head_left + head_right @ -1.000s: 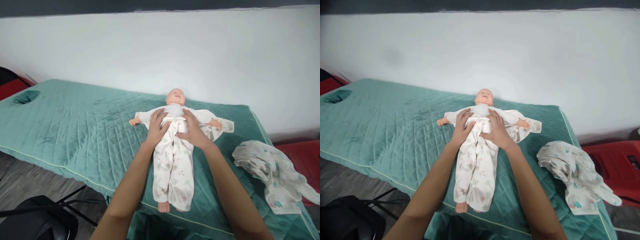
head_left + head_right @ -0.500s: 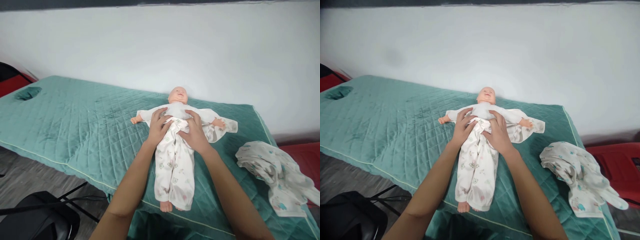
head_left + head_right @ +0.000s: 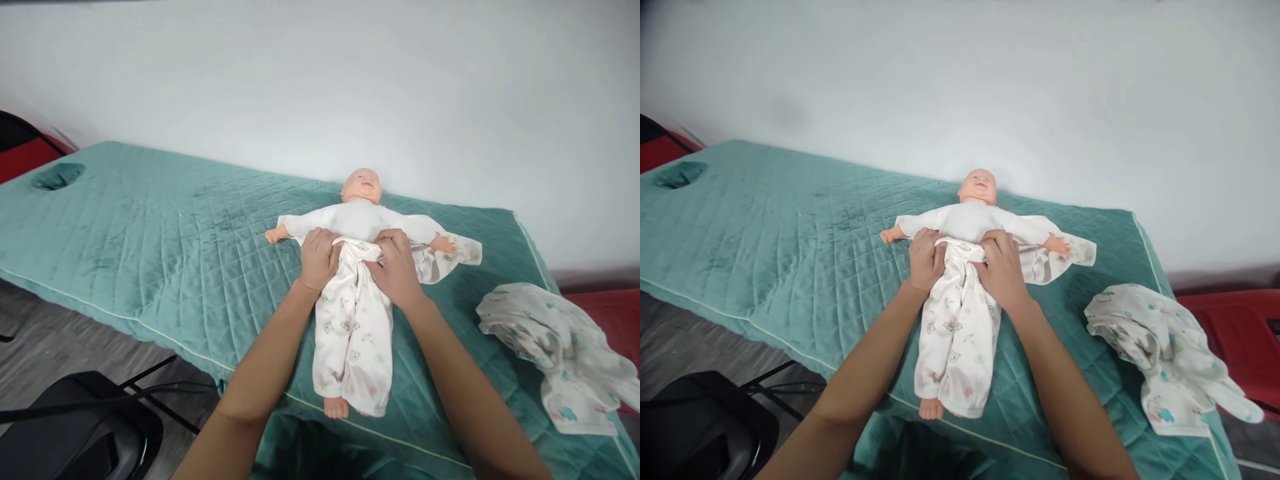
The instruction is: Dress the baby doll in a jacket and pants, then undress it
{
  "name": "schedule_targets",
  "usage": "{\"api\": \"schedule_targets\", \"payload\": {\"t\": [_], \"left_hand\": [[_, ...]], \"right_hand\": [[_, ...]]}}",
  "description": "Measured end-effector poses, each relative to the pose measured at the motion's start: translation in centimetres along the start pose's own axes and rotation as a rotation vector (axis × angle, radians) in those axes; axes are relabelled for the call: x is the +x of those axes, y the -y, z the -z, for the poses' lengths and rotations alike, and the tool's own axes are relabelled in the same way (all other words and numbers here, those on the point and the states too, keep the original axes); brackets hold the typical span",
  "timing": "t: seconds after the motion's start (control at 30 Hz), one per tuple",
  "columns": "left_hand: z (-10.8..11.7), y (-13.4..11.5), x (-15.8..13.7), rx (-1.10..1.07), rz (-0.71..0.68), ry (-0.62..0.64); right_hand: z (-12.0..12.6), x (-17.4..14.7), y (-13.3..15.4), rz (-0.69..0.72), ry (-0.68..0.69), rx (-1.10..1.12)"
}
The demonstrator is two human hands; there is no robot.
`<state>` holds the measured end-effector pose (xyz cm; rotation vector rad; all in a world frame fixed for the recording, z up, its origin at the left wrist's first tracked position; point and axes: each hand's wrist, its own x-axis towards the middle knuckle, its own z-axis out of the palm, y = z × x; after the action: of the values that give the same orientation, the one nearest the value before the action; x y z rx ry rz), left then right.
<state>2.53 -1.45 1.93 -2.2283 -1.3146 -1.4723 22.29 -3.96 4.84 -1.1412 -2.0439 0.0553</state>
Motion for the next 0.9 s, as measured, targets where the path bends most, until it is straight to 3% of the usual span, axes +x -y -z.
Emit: {"api": "schedule_targets", "payload": {"t": [0.6, 0.9], "left_hand": [[0.5, -1.1, 0.3, -0.052, 0.085, 0.005], [1.2, -1.5, 0.0, -0.158, 0.291, 0.074]], "right_hand": [[0.2, -0.5, -0.8, 0.114, 0.064, -0.226], [0.3, -0.4, -1.3, 0.067, 0.111, -0.198]]}}
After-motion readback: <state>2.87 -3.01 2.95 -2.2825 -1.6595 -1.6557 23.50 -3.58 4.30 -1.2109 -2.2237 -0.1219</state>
